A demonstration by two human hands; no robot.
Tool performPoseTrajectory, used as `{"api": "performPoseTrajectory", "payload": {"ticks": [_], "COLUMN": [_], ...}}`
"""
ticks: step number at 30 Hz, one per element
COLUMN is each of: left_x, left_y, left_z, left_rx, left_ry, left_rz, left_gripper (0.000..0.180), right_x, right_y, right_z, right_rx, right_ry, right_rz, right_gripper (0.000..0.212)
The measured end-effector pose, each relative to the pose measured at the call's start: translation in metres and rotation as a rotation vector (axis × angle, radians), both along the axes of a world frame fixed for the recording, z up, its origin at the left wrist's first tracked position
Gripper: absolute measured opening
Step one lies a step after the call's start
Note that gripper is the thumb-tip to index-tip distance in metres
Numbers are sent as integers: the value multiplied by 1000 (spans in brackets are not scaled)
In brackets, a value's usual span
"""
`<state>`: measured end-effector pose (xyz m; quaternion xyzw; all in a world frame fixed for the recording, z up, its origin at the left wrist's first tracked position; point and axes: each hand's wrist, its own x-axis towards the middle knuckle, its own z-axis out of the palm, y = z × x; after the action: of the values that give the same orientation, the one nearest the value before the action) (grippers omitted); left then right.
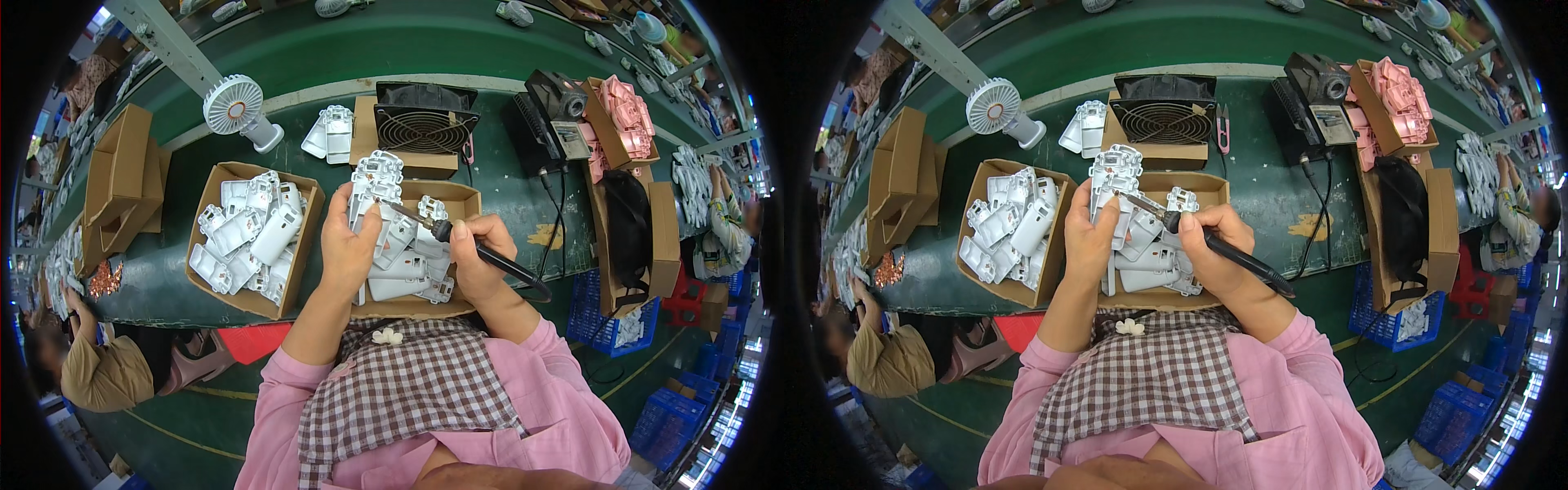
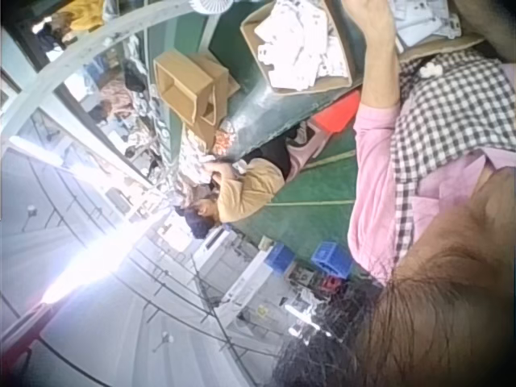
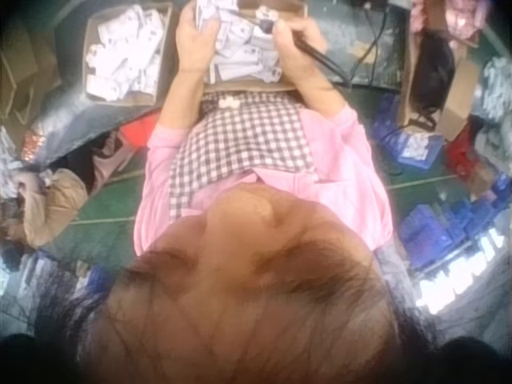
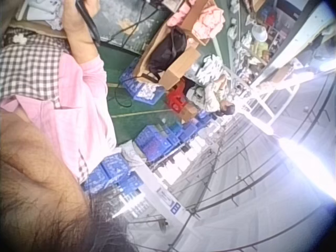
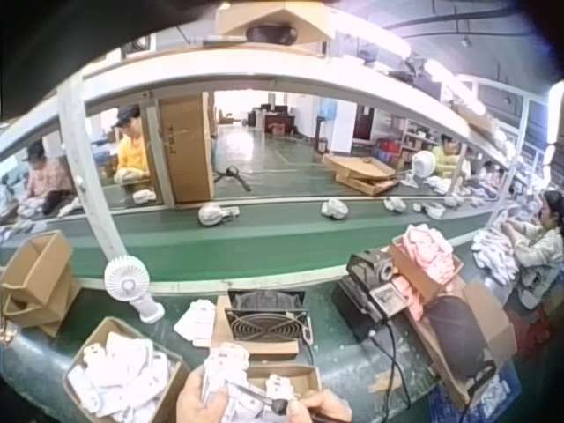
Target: The person solders electrical contacts on plastic casings with a soldering iron, moves boxes of parts to an overhead shelf, and sets an empty box on the table. The person solders additional plastic casings, places them into the cardboard box, and sorts the parts by hand.
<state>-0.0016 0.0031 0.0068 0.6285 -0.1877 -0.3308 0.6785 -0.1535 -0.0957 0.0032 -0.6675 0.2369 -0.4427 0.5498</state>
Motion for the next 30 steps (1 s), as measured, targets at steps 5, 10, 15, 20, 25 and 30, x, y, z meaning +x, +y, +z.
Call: {"api": "performPoseTrajectory", "payload": {"ticks": [5, 10, 15, 20, 25, 30], "left_x": [0, 0, 0, 0, 0, 2], "left_y": [0, 0, 1, 1, 2, 0], "left_z": [-6, -11, -18, -15, -13, -5], "left_rx": [-23, -4, 16, 18, 18, -22], "left_ry": [-20, -20, -77, -75, -65, 34], "left_rz": [-26, -33, -16, -21, -19, -49], "left_gripper": [43, 43, 42, 41, 40, 40], "right_x": [1, 5, 5, 5, 4, 0], "right_y": [0, 0, 0, 0, 0, -1], "right_z": [6, 8, 8, 5, 6, 1], "right_rx": [14, -30, -69, -38, -14, 8], "right_ry": [10, 12, 10, -1, 5, -86], "right_rz": [6, 14, 18, 24, 24, 25], "right_gripper": [17, 15, 15, 15, 15, 15]}}
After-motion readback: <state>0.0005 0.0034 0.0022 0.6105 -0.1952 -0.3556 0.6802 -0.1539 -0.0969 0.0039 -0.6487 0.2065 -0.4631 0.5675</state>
